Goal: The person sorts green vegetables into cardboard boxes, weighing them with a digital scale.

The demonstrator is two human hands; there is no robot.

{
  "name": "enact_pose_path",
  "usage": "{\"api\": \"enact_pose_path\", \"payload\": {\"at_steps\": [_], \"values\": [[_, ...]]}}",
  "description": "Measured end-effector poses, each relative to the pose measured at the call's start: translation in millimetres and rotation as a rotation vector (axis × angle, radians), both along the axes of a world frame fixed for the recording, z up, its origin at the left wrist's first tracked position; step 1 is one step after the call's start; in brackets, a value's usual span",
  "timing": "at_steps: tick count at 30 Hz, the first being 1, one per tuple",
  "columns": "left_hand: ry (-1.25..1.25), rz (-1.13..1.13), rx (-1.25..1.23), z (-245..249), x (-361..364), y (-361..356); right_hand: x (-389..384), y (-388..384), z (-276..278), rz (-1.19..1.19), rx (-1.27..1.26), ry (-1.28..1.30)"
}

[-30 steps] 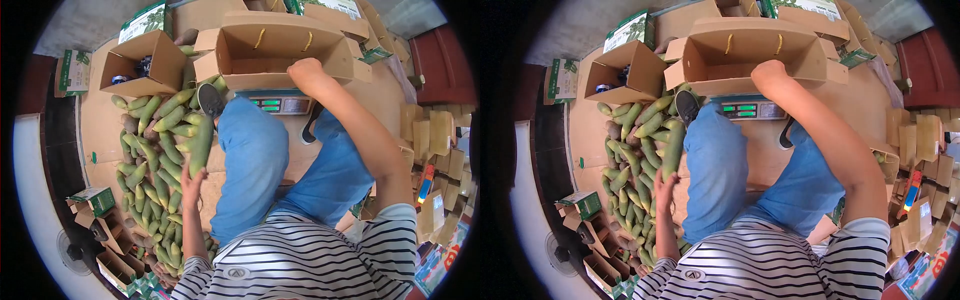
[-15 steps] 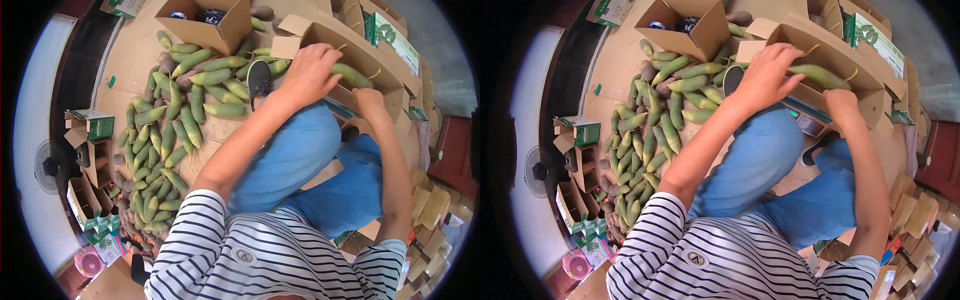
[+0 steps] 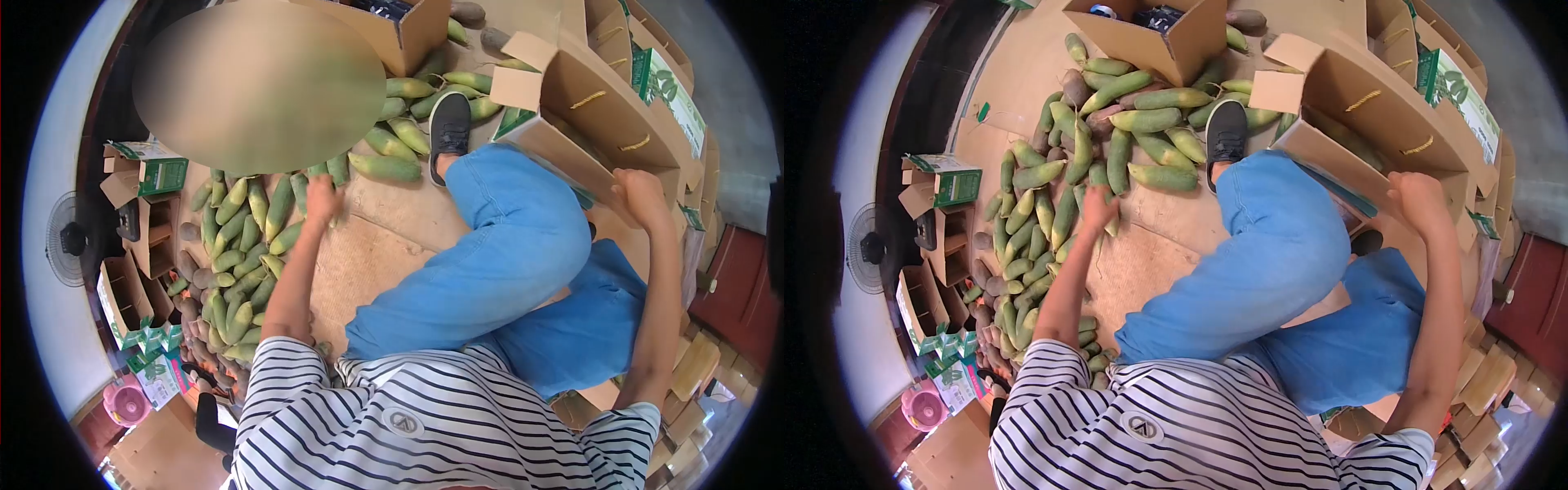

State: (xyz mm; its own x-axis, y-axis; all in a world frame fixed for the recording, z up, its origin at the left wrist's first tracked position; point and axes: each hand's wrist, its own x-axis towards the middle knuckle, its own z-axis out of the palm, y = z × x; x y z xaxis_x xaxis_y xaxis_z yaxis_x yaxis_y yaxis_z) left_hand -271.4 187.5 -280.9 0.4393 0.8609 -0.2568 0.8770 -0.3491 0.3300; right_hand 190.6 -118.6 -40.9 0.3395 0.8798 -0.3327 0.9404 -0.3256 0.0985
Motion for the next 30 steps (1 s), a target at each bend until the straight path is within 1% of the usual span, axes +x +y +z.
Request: {"api": "enact_pose_path", "payload": {"at_steps": [2, 4, 6, 9, 10, 11, 12, 13, 14, 16, 18, 20, 22, 24, 26, 28, 30], "values": [[-0.088, -0.007, 0.185, 10, 4, 33, 1, 4, 1, -0.026, -0.016, -0.013], [-0.112, 0.043, 0.257, 24, 23, 66, 1, 6, 0, -0.06, -0.025, -0.017], [0.017, -0.005, 0.378, 19, 34, 101, 0, 9, 0, -0.062, -0.04, -0.036], [0.171, -0.01, 0.252, 23, 47, 136, 0, 9, -2, -0.064, -0.057, -0.059], [0.1, -0.025, 0.176, 8, 44, 154, 1, 10, -2, -0.063, -0.061, -0.066], [0.03, -0.041, 0.1, -18, 35, 175, 2, 11, -3, -0.056, -0.059, -0.069], [-0.04, -0.061, 0.023, -19, 37, 179, 3, 11, -4, -0.052, -0.059, -0.072], [-0.1, -0.126, 0.082, -21, 36, 176, 2, 9, -4, -0.051, -0.059, -0.073], [-0.041, -0.13, 0.084, -25, 36, 170, 2, 8, -3, -0.049, -0.064, -0.079], [0.082, -0.139, 0.092, 5, 47, 133, 2, 11, -3, -0.047, -0.069, -0.087], [0.036, -0.152, 0.346, 9, 37, 96, 2, 11, -4, -0.038, -0.047, -0.084], [-0.166, -0.172, 0.554, 10, 18, 66, 2, 8, -4, -0.037, -0.028, -0.082], [-0.239, -0.138, 0.567, 22, -4, 45, 0, 9, -4, -0.045, -0.002, -0.081], [-0.276, -0.069, 0.458, 14, -33, 47, 5, 4, -10, -0.057, 0.068, -0.066], [-0.37, -0.063, 0.547, 18, -43, 39, 10, 0, -13, -0.025, 0.045, -0.069], [-0.437, -0.034, 0.449, 28, -46, 36, 10, 1, -14, -0.071, -0.006, -0.048], [-0.543, 0.102, 0.278, 68, -17, 24, 10, 1, -14, -0.096, -0.034, -0.035]]}}
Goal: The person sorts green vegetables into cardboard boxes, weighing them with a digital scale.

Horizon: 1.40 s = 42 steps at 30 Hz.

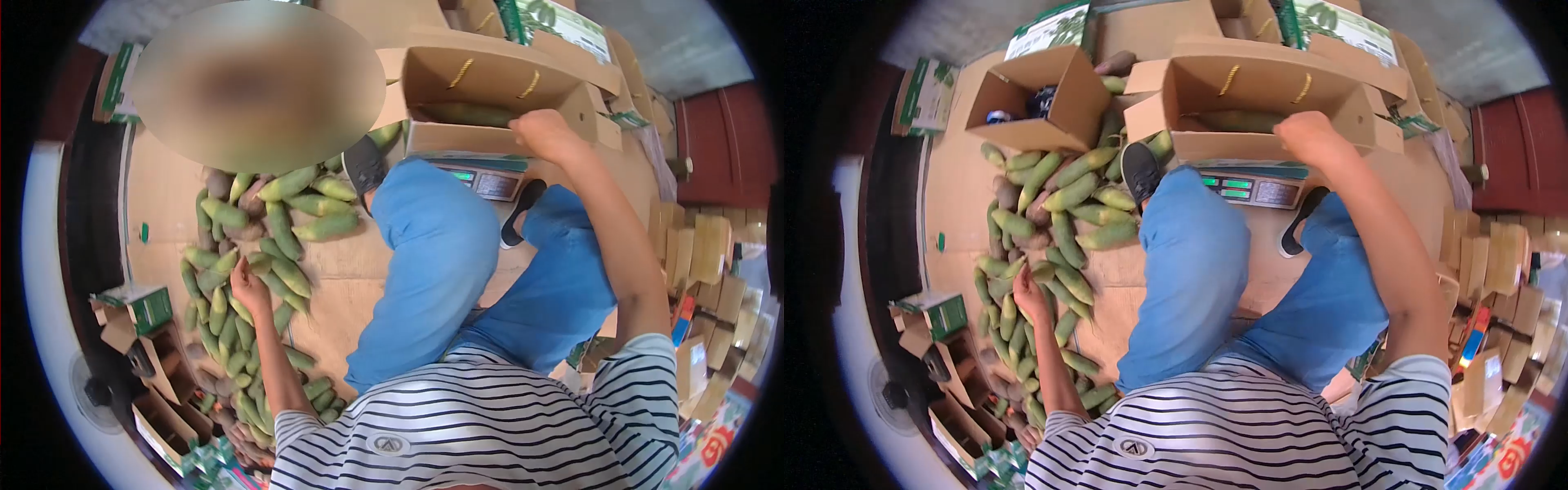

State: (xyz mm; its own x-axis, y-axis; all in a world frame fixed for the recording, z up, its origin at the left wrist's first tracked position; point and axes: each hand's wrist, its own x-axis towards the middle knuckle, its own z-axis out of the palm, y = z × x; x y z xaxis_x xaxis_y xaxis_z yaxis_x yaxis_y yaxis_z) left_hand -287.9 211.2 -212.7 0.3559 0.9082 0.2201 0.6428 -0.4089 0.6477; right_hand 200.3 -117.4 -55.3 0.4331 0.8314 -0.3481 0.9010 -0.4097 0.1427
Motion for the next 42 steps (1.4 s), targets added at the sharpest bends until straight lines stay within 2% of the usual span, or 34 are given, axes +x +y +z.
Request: {"api": "enact_pose_path", "payload": {"at_steps": [3, 7, 10, 11, 13, 14, 15, 16, 18, 19, 22, 23, 24, 25, 26, 27, 28, 32, 33, 36, 39, 42], "values": [[-0.179, -0.074, -0.051, 44, 38, 6, -3, 2, 2, -0.017, -0.033, 0.006], [-0.429, -0.151, -0.072, 160, 119, -40, -3, 3, -2, -0.039, -0.12, -0.042], [-0.664, -0.233, 0.09, 245, 169, -95, -8, 4, 2, -0.025, -0.135, -0.056], [-0.709, -0.224, 0.145, 263, 184, -110, -8, 4, 1, -0.025, -0.127, -0.05], [-0.986, -0.295, 0.061, 280, 220, -126, -7, 2, -2, -0.027, -0.111, -0.043], [-1.044, -0.311, 0.03, 286, 243, -133, -7, 2, -3, -0.033, -0.117, -0.042], [-1.065, -0.397, -0.008, 280, 261, -131, -7, 2, -5, -0.041, -0.124, -0.04], [-1.065, -0.492, -0.17, 271, 276, -129, -7, 2, -6, -0.049, -0.131, -0.037], [-0.883, -0.639, -0.362, 244, 296, -126, -10, 0, -3, -0.039, -0.089, -0.03], [-0.643, -0.68, -0.288, 218, 298, -116, -11, -1, -2, -0.032, -0.068, -0.024], [-0.513, -0.714, -0.522, 145, 267, -109, -8, -4, -5, -0.021, -0.067, -0.032], [-0.366, -0.655, -0.553, 113, 246, -104, -4, -6, -8, -0.017, -0.058, -0.035], [-0.305, -0.678, -0.486, 82, 223, -103, 2, -9, -11, -0.002, -0.047, -0.034], [-0.172, -0.604, -0.673, 70, 196, -107, 6, -8, -14, 0.026, -0.035, -0.026], [-0.015, -0.592, -0.583, 35, 165, -106, 4, -8, -11, -0.019, 0.023, 0.051], [0.117, -0.57, -0.619, -3, 131, -102, 0, -10, -7, 0.06, 0.109, 0.028], [0.146, -0.518, -0.648, -35, 95, -102, 3, -9, -13, 0.023, 0.079, 0.012], [0.433, -0.166, -0.391, -111, -25, -95, -9, -2, 1, 0.058, 0.022, 0.03], [0.456, 0.004, -0.485, -108, -40, -92, -12, 0, 3, 0.053, -0.005, 0.025], [0.511, 0.214, -0.397, -125, -84, -81, -14, 2, 4, 0.058, -0.001, 0.028], [0.432, 0.27, -0.619, -145, -101, -73, -13, 3, 2, 0.052, 0.006, 0.026], [0.261, 0.254, -0.64, -174, -92, -75, -11, 1, -2, 0.044, 0.022, 0.014]]}}
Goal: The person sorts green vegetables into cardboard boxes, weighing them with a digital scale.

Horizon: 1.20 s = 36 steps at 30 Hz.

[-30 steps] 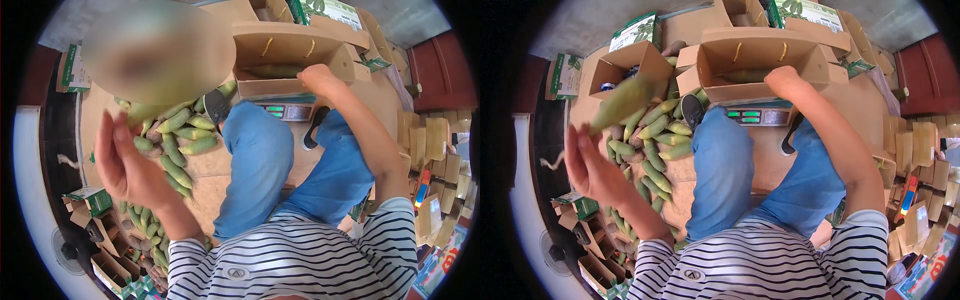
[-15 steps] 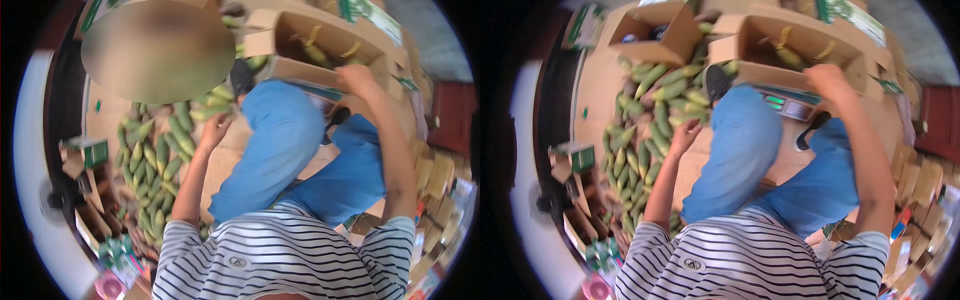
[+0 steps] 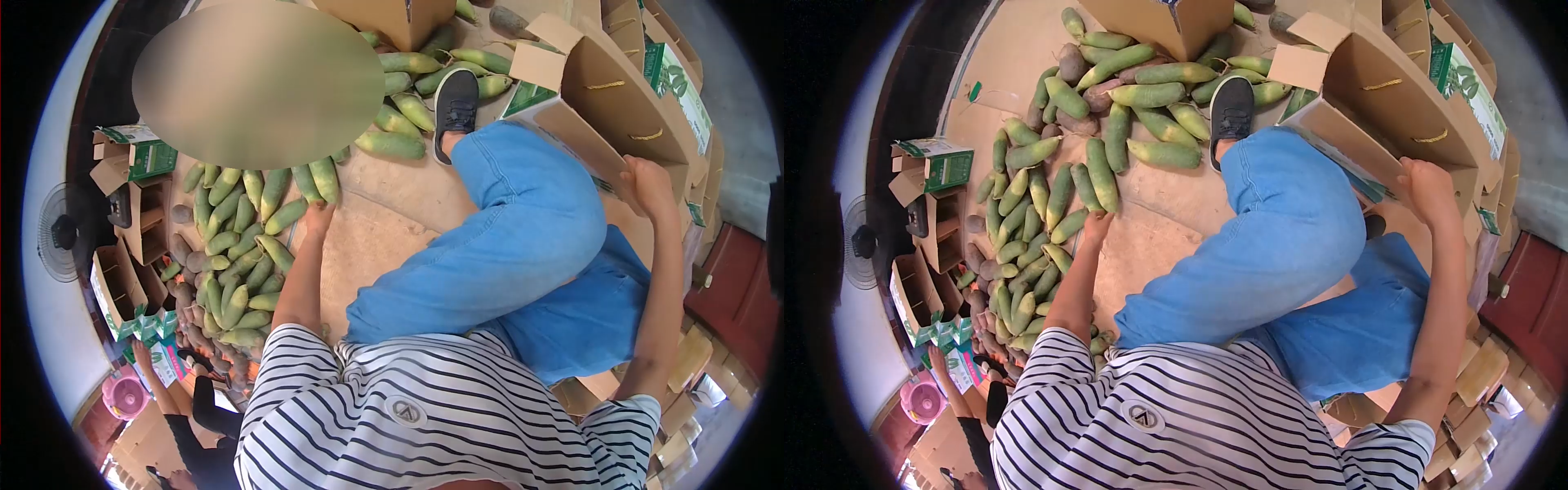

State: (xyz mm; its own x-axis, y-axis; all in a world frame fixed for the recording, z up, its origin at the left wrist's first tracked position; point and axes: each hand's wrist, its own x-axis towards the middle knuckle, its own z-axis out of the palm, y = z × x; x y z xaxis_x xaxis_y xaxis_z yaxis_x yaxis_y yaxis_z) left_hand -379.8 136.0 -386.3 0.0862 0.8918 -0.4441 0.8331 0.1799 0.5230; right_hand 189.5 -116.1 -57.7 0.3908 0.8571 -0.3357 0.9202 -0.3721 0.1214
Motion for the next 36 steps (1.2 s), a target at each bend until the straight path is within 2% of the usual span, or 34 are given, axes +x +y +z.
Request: {"api": "enact_pose_path", "payload": {"at_steps": [6, 9, 12, 18, 19, 22, 28, 32, 36], "values": [[-0.403, 0.671, -0.316, -5, 54, 4, -3, 7, 3, -0.006, -0.034, 0.009], [-0.354, 0.636, -0.293, 2, 72, 12, -1, 5, 3, -0.004, -0.025, 0.012], [-0.347, 0.58, -0.166, 24, 83, 16, -1, 5, 3, 0.001, -0.01, 0.021], [-0.73, 0.661, -0.424, 68, 83, 19, 3, 0, 1, 0.012, 0.042, 0.032], [-0.716, 0.693, -0.407, 81, 87, 12, 5, -1, 0, 0.01, 0.055, 0.04], [-0.781, 0.606, -0.374, 125, 100, -15, 6, 0, 1, -0.004, 0.0, 0.036], [-0.968, 0.028, -0.194, 241, 188, -39, 6, -1, -1, -0.018, 0.0, -0.006], [-1.015, -0.371, -0.195, 322, 272, -40, 4, -2, -2, -0.036, -0.016, -0.009], [-1.034, -0.768, -0.139, 360, 351, -43, 3, -7, -5, -0.041, 0.019, -0.02]]}}
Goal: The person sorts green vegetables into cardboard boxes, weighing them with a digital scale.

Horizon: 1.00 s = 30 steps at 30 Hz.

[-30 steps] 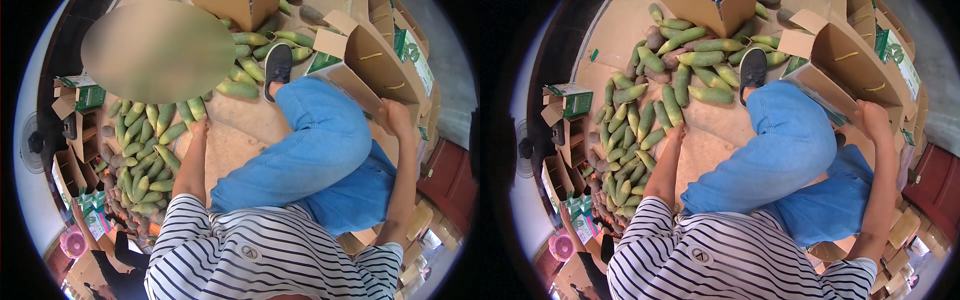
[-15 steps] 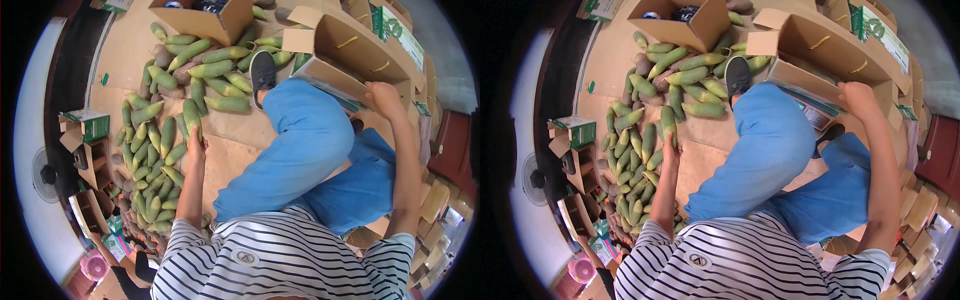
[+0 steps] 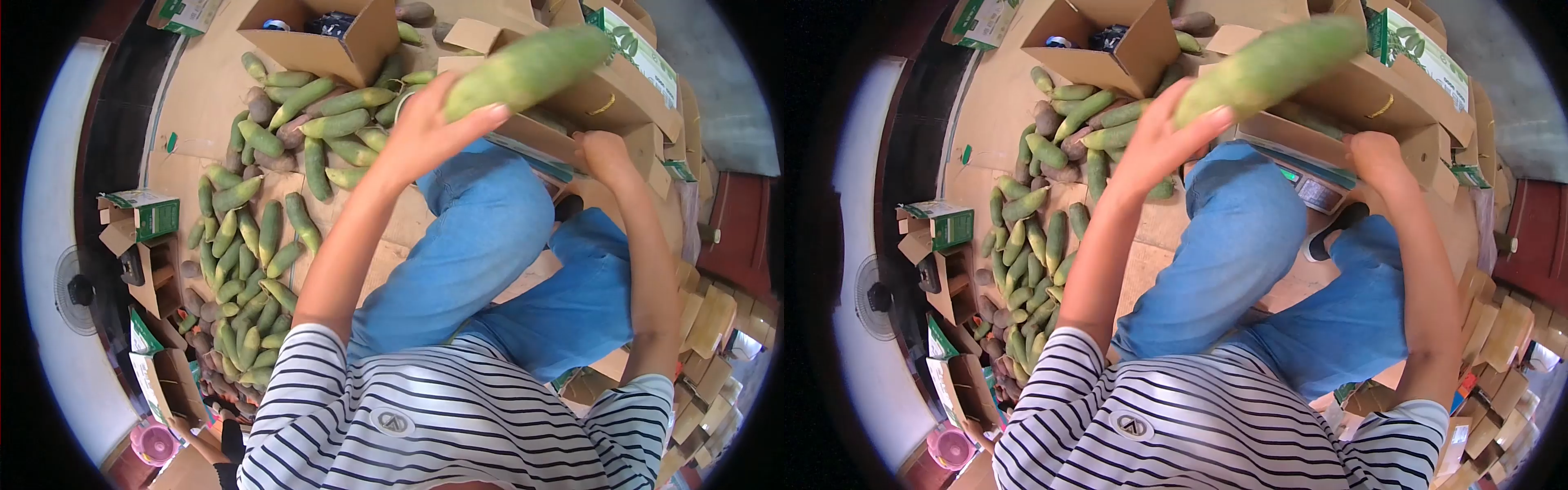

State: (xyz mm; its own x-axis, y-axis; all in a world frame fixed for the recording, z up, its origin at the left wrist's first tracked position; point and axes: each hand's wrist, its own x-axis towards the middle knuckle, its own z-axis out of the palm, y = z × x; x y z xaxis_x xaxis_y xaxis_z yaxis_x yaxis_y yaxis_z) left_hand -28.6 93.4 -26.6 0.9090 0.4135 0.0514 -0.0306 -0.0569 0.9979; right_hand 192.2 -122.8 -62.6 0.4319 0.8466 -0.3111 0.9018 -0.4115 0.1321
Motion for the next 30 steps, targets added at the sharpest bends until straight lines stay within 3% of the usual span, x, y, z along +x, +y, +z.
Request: {"api": "enact_pose_path", "payload": {"at_steps": [3, 6, 8, 11, 14, 17, 23, 26, 30], "values": [[0.016, 0.14, 0.22, -11, 18, -2, -3, 2, 4, 0.01, -0.043, 0.0], [0.193, 0.179, -0.058, -57, -8, 5, 0, 3, 5, 0.037, -0.046, 0.003], [0.299, 0.165, 0.054, -126, -45, 11, 2, 0, 2, 0.038, -0.015, 0.029], [0.684, 0.101, 0.267, -209, -130, 8, 1, 0, 2, 0.024, 0.032, 0.073], [0.975, 0.001, 0.549, -249, -195, 10, -3, 5, 8, 0.021, 0.013, 0.068], [1.115, 0.06, 0.7, -264, -211, 23, -2, 9, 9, 0.017, -0.05, 0.074], [0.764, 0.327, 1.075, -266, -162, 57, 0, 9, 4, 0.025, 0.007, 0.045], [0.731, 0.227, 1.212, -279, -137, 61, 1, 9, 5, 0.019, 0.011, 0.064], [0.994, 0.052, 1.158, -310, -133, 49, 3, 8, 3, 0.026, -0.017, 0.064]]}}
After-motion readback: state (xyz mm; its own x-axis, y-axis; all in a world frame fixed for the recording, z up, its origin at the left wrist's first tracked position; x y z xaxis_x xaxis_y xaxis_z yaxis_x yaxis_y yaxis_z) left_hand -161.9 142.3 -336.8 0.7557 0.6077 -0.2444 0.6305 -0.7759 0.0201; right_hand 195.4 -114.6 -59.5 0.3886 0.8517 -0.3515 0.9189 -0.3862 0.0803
